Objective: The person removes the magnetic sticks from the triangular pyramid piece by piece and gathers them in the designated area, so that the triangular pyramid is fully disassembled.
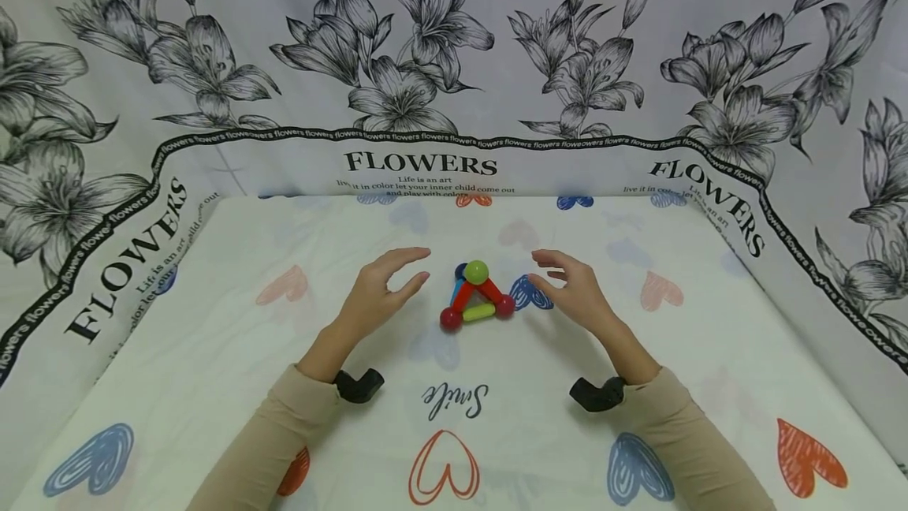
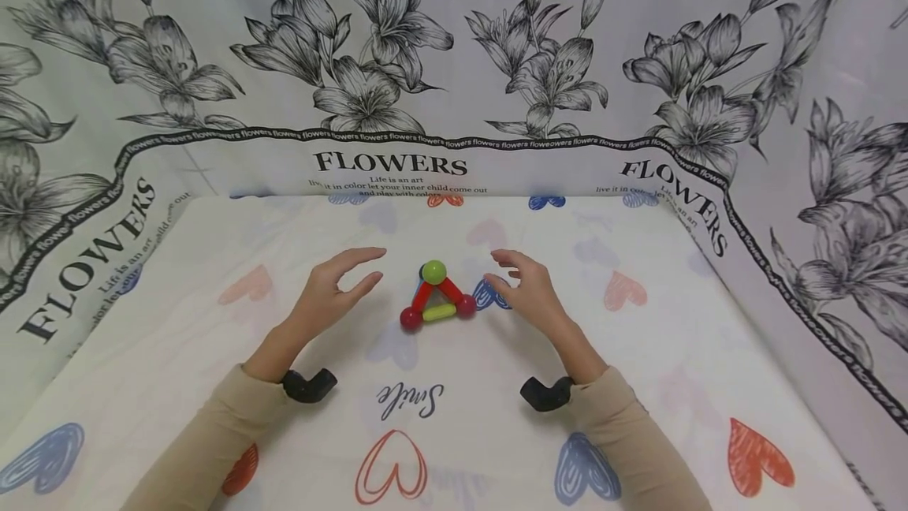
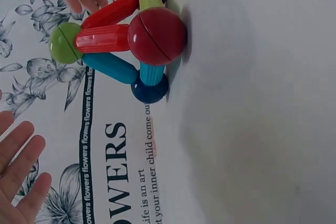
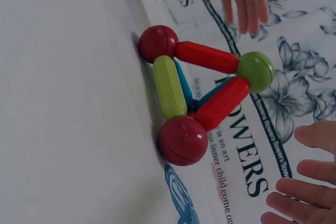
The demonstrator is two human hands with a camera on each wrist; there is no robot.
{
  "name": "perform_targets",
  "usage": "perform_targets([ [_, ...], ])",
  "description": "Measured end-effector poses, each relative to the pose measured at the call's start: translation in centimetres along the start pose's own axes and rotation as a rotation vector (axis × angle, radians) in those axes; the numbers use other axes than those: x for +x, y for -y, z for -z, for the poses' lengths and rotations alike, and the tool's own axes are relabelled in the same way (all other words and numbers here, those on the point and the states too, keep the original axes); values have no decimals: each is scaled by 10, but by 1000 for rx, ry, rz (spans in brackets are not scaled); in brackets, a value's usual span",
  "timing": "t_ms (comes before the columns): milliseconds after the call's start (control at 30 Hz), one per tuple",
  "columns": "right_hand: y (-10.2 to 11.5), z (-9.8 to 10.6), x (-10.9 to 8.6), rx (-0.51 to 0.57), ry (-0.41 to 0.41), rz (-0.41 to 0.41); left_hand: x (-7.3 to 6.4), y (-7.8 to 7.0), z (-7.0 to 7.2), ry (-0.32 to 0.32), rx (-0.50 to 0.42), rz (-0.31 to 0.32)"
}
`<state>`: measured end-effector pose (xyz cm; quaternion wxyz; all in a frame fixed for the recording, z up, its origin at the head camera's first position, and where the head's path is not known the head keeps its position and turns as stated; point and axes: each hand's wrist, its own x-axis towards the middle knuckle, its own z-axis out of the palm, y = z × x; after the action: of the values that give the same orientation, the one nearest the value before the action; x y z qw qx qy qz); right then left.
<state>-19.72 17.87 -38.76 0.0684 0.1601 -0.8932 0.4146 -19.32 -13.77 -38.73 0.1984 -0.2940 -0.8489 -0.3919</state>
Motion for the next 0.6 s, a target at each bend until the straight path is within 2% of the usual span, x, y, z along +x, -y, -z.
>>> perform_targets([
  [300, 8, -15, 2, 147, 37, -5, 11, -7, -21, 50, -133, -24],
  [600, 14, -29, 6, 202, 93, -14, 22, -8, -36, 97, -216, 27],
])
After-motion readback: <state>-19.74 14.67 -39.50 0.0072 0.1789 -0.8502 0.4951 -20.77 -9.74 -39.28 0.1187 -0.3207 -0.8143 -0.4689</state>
